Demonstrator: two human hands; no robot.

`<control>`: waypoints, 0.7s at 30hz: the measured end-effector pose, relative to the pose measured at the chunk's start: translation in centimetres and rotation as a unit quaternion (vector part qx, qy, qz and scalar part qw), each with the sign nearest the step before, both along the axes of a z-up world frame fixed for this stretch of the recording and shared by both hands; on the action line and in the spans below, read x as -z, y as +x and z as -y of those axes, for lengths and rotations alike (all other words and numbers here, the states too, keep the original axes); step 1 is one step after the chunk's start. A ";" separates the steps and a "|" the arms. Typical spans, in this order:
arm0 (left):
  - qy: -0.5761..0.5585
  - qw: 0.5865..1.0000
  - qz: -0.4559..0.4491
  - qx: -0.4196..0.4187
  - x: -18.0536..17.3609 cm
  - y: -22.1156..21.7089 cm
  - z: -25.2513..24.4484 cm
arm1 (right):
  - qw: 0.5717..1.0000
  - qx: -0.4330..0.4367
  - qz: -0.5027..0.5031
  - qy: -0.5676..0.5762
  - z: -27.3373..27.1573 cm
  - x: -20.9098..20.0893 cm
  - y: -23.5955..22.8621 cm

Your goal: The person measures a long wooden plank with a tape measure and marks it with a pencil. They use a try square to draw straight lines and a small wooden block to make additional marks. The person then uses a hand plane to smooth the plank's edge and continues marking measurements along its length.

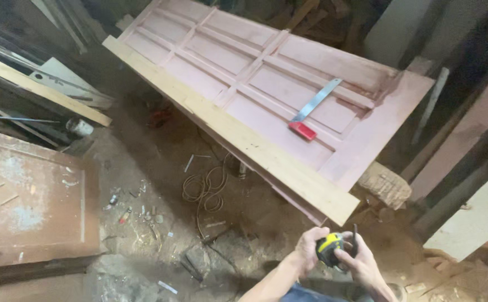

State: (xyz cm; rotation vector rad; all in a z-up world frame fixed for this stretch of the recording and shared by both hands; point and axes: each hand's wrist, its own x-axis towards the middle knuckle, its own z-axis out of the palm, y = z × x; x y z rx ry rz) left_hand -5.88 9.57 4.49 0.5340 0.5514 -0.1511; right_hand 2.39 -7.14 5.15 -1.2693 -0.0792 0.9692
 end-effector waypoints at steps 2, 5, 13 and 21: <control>-0.054 0.998 0.021 0.006 -3.6 -4.5 -6.4 | 0.999 -0.042 -0.025 0.001 -6.7 -2.9 -3.5; -0.122 0.989 0.072 -0.039 -7.8 -10.8 -13.9 | 0.985 -0.154 0.042 0.058 -16.1 -6.2 -7.5; 0.180 0.958 -0.116 -0.193 -4.5 -19.7 -25.1 | 0.948 -0.310 0.026 -0.066 -31.3 -6.4 -11.2; 0.317 0.922 -0.180 -0.128 3.1 -17.3 -40.2 | 0.980 -0.197 -0.012 -0.027 -48.4 0.0 -7.4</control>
